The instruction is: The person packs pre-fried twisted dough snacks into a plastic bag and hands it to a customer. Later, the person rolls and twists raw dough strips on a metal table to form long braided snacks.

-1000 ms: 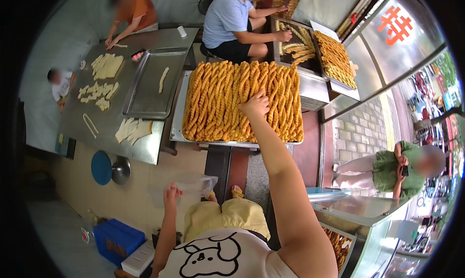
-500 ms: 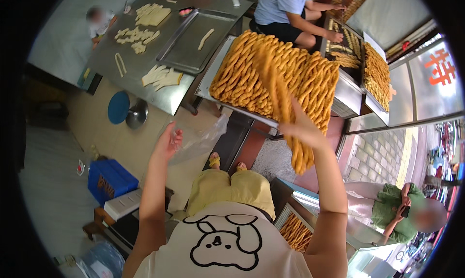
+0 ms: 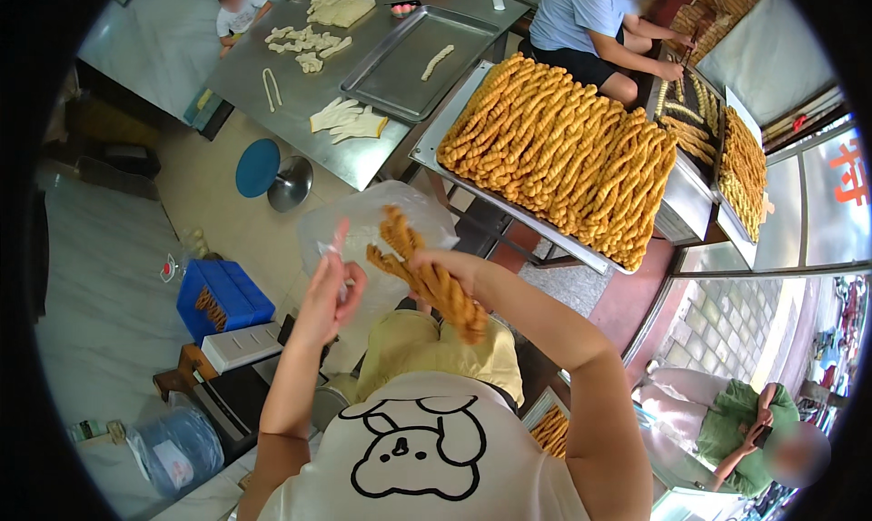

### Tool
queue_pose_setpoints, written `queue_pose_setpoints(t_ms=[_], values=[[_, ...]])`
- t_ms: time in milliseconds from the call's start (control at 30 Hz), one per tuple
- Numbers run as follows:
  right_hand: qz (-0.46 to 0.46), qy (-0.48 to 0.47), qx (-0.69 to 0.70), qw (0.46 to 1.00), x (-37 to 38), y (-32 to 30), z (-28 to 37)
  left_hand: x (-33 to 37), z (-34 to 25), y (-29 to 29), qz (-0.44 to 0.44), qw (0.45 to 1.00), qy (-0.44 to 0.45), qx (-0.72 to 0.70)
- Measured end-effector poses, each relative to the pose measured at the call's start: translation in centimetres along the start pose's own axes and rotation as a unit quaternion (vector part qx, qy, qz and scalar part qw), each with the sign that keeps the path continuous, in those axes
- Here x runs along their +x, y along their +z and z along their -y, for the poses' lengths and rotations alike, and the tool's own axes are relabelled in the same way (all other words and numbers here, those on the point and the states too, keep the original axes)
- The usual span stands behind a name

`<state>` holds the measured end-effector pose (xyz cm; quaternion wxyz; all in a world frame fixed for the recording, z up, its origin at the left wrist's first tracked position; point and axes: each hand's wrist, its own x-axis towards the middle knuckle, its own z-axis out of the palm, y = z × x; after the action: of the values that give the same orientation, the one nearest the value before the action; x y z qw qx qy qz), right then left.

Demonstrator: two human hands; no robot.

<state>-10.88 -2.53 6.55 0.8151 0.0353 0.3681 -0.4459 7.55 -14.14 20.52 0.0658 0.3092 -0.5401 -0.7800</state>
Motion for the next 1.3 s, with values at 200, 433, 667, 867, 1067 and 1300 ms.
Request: queue_pose_setpoints(t_ms=[200, 433, 667, 867, 1067, 1300], values=[[-0.136, -0.082, 0.276, 0.948, 11.8, 1.3, 1.0, -3.2, -0.4, 5.2, 0.131, 0.990, -0.036, -0.046], [-0.060, -0.182, -0.244, 0.951, 8.5, 3.9, -1.7, 0.6, 1.0, 4.6, 0.063, 0.994, 0.012, -0.092], [-0.576, -0.367, -0.426, 0.593, -9.8, -6.7, 5.6, 7.2, 7.7, -0.7, -0.072, 0.991, -0.038, -0.105], [-0.855, -0.042, -0.310, 0.413, -19.0, -20.9, 9.3, 8.3, 8.9, 1.0, -0.038, 0.994, -0.075, -0.069], [-0.818, 0.113, -0.307, 0.473, -18.7, -19.6, 12.6, 8.8, 8.6, 0.7, -0.027, 0.994, -0.086, -0.065], [-0.825, 0.068, -0.245, 0.505, -18.3, -20.0, 12.9, 9.6, 7.8, 1.1, -0.002, 0.995, -0.084, -0.050]])
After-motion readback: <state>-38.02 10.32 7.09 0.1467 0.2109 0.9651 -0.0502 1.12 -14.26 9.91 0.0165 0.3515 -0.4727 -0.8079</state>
